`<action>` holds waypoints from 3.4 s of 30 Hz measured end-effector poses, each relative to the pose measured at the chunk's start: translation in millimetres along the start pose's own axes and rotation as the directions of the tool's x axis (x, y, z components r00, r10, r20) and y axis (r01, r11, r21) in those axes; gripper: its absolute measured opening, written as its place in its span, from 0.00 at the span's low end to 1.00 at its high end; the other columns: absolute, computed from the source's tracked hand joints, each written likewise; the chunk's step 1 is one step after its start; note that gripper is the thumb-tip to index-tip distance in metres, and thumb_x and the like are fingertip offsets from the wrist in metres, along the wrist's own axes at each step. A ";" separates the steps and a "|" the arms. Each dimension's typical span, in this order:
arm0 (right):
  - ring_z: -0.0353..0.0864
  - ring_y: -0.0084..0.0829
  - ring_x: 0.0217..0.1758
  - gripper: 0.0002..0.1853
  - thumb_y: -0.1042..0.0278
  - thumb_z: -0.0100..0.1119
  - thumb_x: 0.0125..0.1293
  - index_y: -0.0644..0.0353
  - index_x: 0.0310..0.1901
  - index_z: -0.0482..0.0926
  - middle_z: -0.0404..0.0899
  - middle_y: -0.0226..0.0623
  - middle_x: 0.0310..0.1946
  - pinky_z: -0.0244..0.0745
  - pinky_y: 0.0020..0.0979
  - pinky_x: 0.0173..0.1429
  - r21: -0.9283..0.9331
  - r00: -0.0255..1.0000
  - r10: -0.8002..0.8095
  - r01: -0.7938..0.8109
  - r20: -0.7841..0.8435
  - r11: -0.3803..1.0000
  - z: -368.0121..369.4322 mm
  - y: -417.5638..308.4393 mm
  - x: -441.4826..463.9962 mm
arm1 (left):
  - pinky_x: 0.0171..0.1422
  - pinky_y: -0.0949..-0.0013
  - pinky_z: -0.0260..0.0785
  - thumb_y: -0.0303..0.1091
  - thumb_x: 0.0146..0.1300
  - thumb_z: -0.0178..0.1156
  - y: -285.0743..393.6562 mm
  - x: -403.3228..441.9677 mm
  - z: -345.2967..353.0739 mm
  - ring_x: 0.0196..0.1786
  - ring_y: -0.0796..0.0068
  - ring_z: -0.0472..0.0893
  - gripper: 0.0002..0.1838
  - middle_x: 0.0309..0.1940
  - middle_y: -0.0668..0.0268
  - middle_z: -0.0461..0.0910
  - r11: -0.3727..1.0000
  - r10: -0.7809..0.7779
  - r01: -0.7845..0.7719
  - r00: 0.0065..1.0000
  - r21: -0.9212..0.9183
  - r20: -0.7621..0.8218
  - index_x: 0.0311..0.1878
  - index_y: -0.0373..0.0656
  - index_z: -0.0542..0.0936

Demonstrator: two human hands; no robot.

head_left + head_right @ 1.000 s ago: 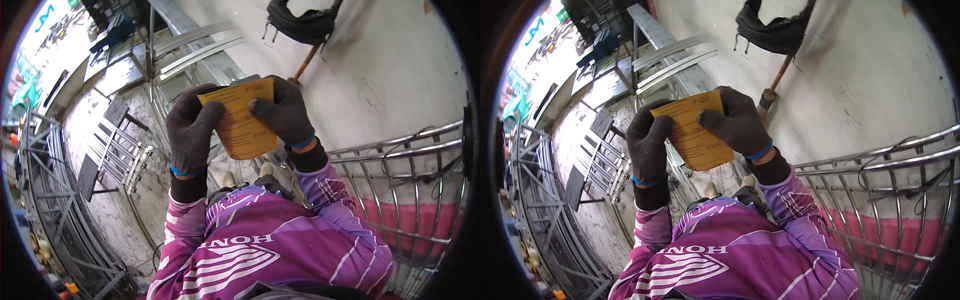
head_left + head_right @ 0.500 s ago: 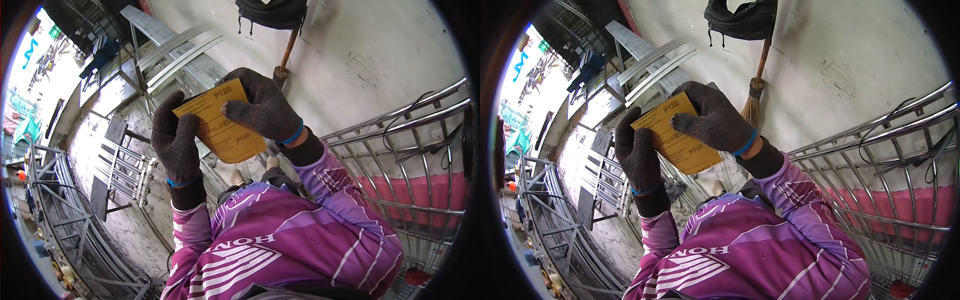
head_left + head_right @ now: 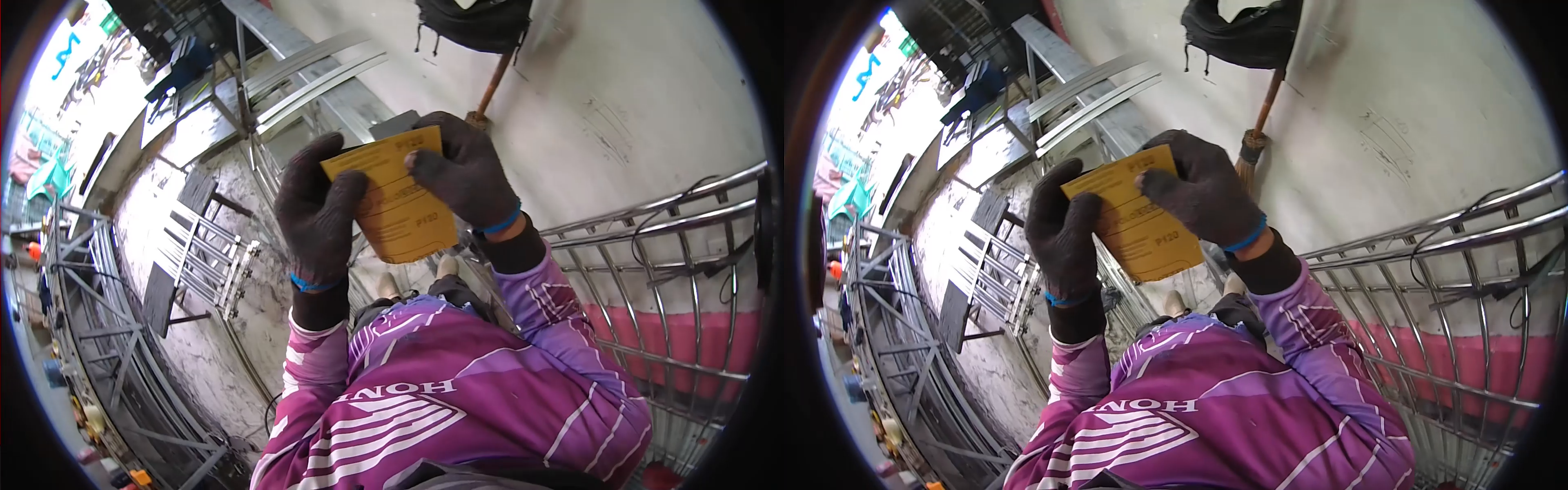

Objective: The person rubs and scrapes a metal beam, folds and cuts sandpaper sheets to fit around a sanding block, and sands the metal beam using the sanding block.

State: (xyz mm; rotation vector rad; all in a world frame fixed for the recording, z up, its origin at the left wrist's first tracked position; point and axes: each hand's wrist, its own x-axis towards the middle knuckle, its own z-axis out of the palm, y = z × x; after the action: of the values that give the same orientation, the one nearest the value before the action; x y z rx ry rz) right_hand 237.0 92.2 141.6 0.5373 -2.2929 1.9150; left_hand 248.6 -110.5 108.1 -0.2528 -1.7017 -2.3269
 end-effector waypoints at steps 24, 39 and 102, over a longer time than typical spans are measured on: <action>0.80 0.25 0.59 0.20 0.79 0.65 0.68 0.65 0.61 0.75 0.80 0.38 0.55 0.78 0.30 0.66 0.169 0.999 -0.001 0.010 -0.050 0.986 5.5 17.9 -2.2 | 0.64 0.68 0.75 0.20 0.63 0.72 -15.0 2.1 1.5 0.55 0.72 0.81 0.18 0.52 0.62 0.82 0.978 0.159 -0.158 0.987 0.133 0.005 0.56 0.35 0.81; 0.82 0.33 0.60 0.18 0.77 0.64 0.67 0.66 0.58 0.76 0.81 0.43 0.53 0.77 0.34 0.67 -0.021 0.992 -0.102 0.101 -0.067 0.995 7.3 24.7 6.5 | 0.62 0.68 0.75 0.21 0.63 0.73 -22.8 4.6 2.5 0.53 0.73 0.82 0.18 0.51 0.62 0.82 0.978 0.160 -0.152 0.986 0.140 -0.050 0.55 0.35 0.82; 0.84 0.26 0.55 0.15 0.81 0.60 0.70 0.64 0.58 0.78 0.84 0.36 0.52 0.81 0.30 0.59 0.007 0.973 -0.058 0.061 -0.226 0.998 -2.3 30.1 22.5 | 0.36 0.75 0.69 0.38 0.78 0.61 -26.7 4.0 -8.4 0.35 0.84 0.78 0.15 0.33 0.69 0.84 0.950 -0.171 0.118 0.971 0.288 0.169 0.49 0.33 0.85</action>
State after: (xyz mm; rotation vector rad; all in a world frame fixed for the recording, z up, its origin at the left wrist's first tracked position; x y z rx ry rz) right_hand 205.6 94.3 120.8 0.3638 -2.1004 1.8594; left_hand 236.9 -111.1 82.5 -0.3167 -2.1831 -2.1844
